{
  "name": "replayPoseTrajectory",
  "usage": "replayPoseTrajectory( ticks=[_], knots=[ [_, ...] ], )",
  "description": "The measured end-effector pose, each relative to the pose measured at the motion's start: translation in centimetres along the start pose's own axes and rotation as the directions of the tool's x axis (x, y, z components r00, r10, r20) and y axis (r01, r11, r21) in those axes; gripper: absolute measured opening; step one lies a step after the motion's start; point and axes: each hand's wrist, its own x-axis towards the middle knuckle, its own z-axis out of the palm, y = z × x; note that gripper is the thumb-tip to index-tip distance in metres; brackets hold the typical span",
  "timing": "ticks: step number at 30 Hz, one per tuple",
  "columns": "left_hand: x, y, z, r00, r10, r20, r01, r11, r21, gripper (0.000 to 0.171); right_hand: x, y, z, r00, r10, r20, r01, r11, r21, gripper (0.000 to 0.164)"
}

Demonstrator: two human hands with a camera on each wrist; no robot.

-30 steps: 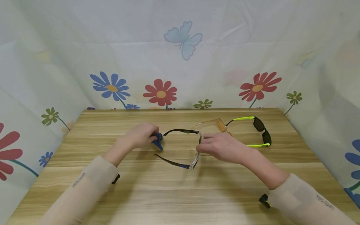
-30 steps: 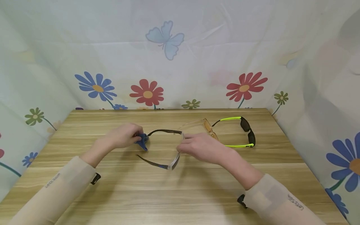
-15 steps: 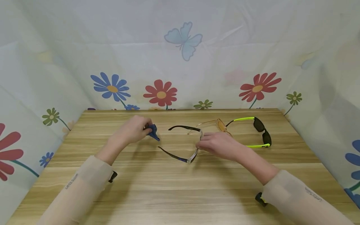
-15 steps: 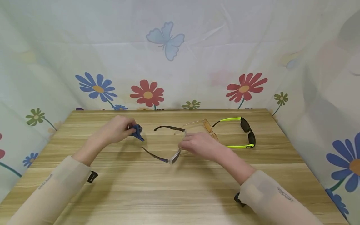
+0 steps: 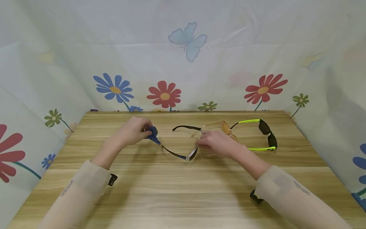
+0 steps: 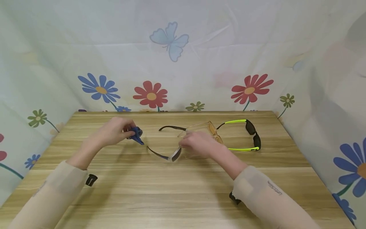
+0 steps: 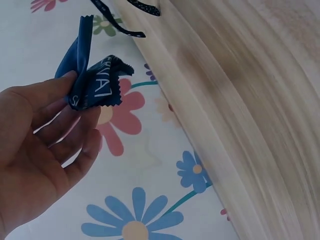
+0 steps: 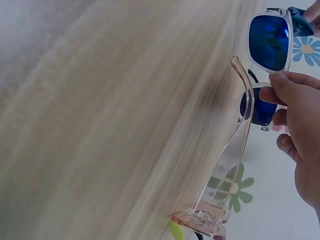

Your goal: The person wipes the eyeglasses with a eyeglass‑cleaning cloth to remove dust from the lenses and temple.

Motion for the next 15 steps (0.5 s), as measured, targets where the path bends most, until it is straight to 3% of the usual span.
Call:
replayPoseTrajectory(
  ticks=[7,15],
  knots=[
    [-0.5,-0.3,-0.6,0.999,-0.009,0.040,0.010,1.000,-0.020,0.006,1.2,0.3,0.5,0.995,0.082,0.061,-0.081,0.997,-0.021,0.008],
    [-0.8,0.7,-0.9,0.992,-0.022,0.121,0.024,1.000,-0.017,0.009,2.7,0.4,1.1,0.981,0.170,0.092,-0.171,0.985,-0.006,0.009]
  ],
)
